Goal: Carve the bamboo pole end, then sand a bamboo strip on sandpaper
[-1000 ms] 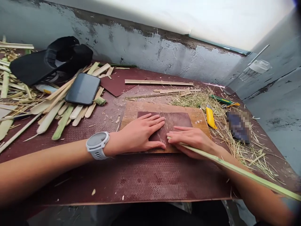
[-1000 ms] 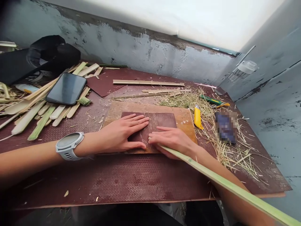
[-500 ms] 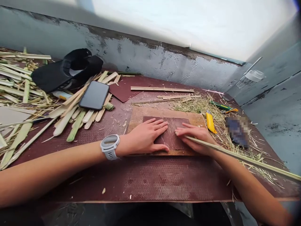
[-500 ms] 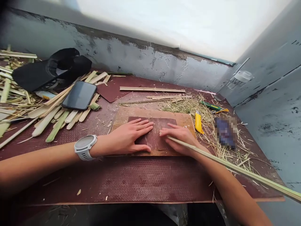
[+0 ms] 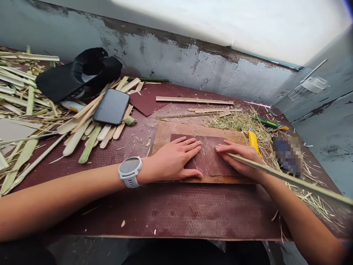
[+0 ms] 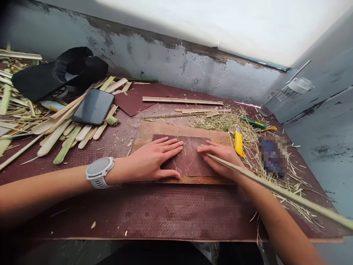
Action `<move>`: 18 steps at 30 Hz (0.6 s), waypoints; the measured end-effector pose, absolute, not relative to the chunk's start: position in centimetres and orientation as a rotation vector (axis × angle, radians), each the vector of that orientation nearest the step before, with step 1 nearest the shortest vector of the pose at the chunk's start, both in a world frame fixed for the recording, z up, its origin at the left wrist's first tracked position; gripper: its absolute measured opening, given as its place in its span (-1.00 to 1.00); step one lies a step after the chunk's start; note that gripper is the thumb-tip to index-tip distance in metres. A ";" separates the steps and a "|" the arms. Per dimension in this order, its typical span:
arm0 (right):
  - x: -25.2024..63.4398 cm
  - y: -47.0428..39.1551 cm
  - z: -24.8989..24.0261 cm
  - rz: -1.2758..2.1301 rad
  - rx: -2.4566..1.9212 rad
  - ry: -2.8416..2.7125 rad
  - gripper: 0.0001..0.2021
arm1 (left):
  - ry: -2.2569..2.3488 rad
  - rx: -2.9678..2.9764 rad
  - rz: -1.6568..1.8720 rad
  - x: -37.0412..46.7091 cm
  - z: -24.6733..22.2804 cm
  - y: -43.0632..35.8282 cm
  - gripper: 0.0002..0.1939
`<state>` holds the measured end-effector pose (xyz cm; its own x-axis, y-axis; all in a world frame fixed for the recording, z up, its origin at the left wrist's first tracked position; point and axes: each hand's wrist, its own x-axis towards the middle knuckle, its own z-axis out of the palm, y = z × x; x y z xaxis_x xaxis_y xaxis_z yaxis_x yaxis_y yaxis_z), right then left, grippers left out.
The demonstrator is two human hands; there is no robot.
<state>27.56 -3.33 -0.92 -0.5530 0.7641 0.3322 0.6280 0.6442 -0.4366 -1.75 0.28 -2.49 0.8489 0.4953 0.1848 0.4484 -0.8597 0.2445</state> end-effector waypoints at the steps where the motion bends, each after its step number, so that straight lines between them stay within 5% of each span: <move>1: 27.6 -3.4 -1.0 0.366 -1.050 -2.383 -0.73 | 0.728 2.833 0.361 -1.7 -2.5 0.3 -0.05; 18: 29.3 -2.8 -1.3 0.354 -0.907 -2.447 -0.69 | 0.748 2.768 0.334 -1.6 -2.2 0.3 -0.06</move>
